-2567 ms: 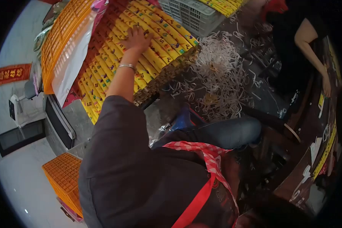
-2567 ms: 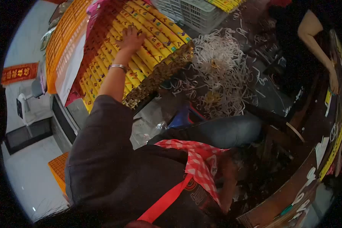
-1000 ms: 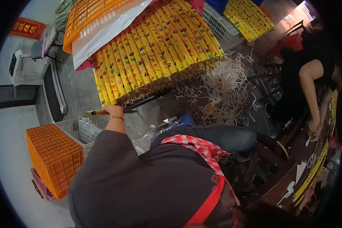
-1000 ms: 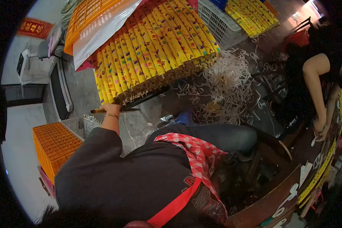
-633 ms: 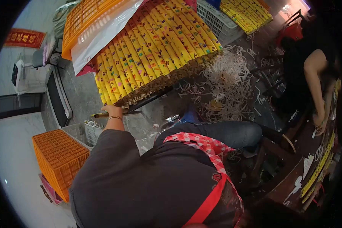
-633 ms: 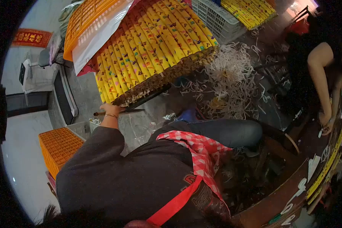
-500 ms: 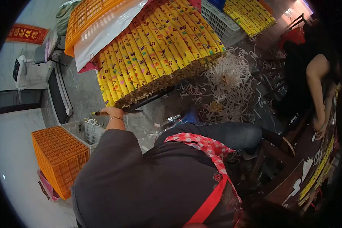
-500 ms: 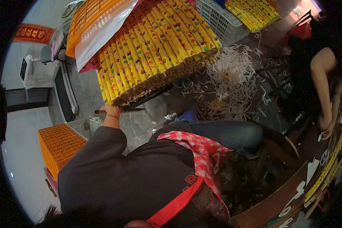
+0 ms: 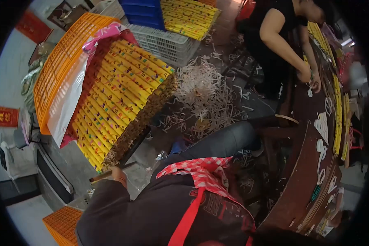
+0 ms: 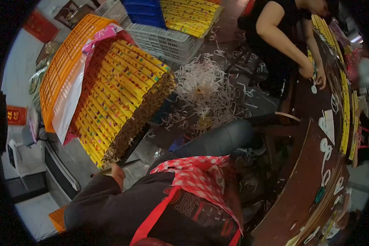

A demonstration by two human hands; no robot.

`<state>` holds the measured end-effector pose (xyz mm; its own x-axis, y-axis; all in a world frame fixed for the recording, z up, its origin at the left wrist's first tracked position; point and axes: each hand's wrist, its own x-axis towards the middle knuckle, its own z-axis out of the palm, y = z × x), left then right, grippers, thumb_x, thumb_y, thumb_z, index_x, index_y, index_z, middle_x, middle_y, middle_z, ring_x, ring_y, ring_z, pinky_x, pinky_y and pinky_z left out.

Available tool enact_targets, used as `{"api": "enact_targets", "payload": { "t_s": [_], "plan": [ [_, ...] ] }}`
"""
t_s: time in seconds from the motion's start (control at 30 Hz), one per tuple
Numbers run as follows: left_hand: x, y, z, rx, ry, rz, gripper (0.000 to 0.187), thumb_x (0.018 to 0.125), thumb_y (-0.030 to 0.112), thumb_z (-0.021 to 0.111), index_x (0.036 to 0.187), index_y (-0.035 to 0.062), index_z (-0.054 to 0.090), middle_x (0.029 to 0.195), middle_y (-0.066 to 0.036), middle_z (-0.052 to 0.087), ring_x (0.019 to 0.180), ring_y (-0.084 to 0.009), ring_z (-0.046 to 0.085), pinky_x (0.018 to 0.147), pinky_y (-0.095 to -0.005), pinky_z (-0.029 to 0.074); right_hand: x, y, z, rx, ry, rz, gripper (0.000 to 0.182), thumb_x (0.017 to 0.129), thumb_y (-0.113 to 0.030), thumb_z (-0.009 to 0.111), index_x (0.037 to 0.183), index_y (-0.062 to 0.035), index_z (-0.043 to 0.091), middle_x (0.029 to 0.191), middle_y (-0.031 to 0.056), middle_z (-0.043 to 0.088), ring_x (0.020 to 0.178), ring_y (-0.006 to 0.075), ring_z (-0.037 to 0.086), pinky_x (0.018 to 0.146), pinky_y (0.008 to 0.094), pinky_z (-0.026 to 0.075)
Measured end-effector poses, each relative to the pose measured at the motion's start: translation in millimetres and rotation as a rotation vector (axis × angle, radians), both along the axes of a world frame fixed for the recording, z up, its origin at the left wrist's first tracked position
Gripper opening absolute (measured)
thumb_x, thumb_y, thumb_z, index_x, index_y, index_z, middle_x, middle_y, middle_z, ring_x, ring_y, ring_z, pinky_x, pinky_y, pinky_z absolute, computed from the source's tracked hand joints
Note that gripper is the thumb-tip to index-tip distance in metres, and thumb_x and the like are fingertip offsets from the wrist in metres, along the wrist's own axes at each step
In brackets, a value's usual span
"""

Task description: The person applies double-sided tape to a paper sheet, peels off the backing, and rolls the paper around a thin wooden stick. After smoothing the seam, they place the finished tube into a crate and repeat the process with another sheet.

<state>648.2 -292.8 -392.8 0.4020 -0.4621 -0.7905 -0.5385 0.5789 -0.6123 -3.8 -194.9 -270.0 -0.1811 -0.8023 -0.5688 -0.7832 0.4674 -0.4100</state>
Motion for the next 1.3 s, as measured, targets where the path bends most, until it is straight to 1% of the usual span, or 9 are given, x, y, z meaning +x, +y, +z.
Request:
{"api": "enact_targets", "payload": {
  "t_s": [0.1,0.13,0.33,0.4,0.57,0.7,0.77,1.1,1.3],
  "plan": [
    [-101.1,-44.5,-62.0,-0.536,1.133,1.284,0.066,0.085,0.059,0.063,0.12,0.0035,0.06,0.099,-0.006,0.065,0.087,-0.0245,0.063,0.074,-0.0409,0.051,3.6,15.9,1.0,-0.036,-0.004,-0.092,0.036,0.096,-0.032,0.051,0.115,-0.0028,0.061,0.115,0.0239,0.061,0.104,0.041,0.059,0.087,0.0506,0.048],
    [-183.4,-83.6,37.8,-0.321,1.145,1.403,0.057,0.088,0.057,0.061,0.108,0.0029,0.063,0.09,-0.005,0.062,0.081,-0.0197,0.06,0.071,-0.0387,0.05,6.8,18.9,-1.3,-0.046,-0.007,-0.117,0.036,0.096,-0.032,0.051,0.115,-0.0028,0.061,0.115,0.0239,0.061,0.104,0.041,0.059,0.087,0.0505,0.048],
    [-352.7,-130.8,110.6,-0.029,1.69,1.166,0.047,0.092,0.044,0.061,0.113,0.0011,0.064,0.103,-0.015,0.068,0.093,-0.0232,0.065,0.081,-0.0342,0.05,26.2,-2.8,82.8,-0.377,0.258,-0.217,0.03,0.086,-0.015,0.064,0.113,-0.001,0.063,0.11,0.0202,0.063,0.103,0.0388,0.058,0.087,0.0427,0.05],
    [-364.1,-129.6,121.4,-0.02,1.744,0.599,0.049,0.092,0.044,0.06,0.116,0.0013,0.061,0.105,-0.02,0.067,0.102,-0.0296,0.065,0.086,-0.0366,0.049,24.5,-8.1,115.8,-0.509,0.346,-0.226,0.03,0.085,-0.013,0.065,0.112,-0.0005,0.062,0.11,0.0195,0.062,0.103,0.0391,0.058,0.087,0.0429,0.05],
    [-360.0,-154.4,75.0,0.059,1.707,0.703,0.057,0.096,0.05,0.047,0.117,-0.0014,0.059,0.108,-0.024,0.065,0.107,-0.0368,0.062,0.089,-0.0402,0.047,16.4,1.4,201.2,-0.829,0.543,-0.247,0.03,0.084,-0.011,0.066,0.11,0.0009,0.061,0.11,0.017,0.058,0.107,0.0367,0.055,0.092,0.0448,0.047],
    [-351.6,-174.4,53.4,0.052,1.646,0.954,0.052,0.1,0.044,0.047,0.118,-0.0022,0.061,0.1,-0.008,0.066,0.088,-0.0163,0.058,0.08,-0.03,0.046,-10.0,7.4,218.0,-0.846,0.787,-0.249,0.036,0.086,-0.011,0.065,0.118,0.0035,0.057,0.124,0.0198,0.054,0.119,0.0384,0.05,0.101,0.0456,0.042],
    [-343.0,-187.8,37.3,-0.024,1.736,0.561,0.056,0.097,0.049,0.049,0.115,-0.0024,0.062,0.097,-0.013,0.068,0.084,-0.021,0.062,0.072,-0.0334,0.05,-36.5,15.3,200.7,-0.608,0.836,-0.295,0.048,0.091,-0.015,0.061,0.133,0.005,0.047,0.139,0.0225,0.045,0.132,0.0393,0.039,0.108,0.0459,0.036],
    [-389.2,-280.2,-12.6,0.074,1.811,1.508,0.03,0.092,0.028,0.065,0.099,-0.0015,0.066,0.08,-0.004,0.065,0.066,-0.0131,0.059,0.056,-0.0291,0.046,-122.0,-41.6,175.8,-0.574,0.768,-0.107,0.066,0.095,-0.017,0.058,0.149,-0.0014,0.026,0.155,0.02,0.024,0.144,0.0377,0.023,0.112,0.0507,0.03],
    [-456.6,-395.4,7.8,-0.231,1.941,1.589,0.027,0.092,0.023,0.065,0.109,0.0016,0.063,0.083,-0.003,0.065,0.07,-0.0126,0.061,0.059,-0.0272,0.048,-157.7,-83.7,177.2,-0.597,0.682,-0.102,0.072,0.094,-0.011,0.059,0.154,-0.0106,0.018,0.157,0.0182,0.018,0.145,0.0386,0.02,0.113,0.0521,0.029]
  ]
}}
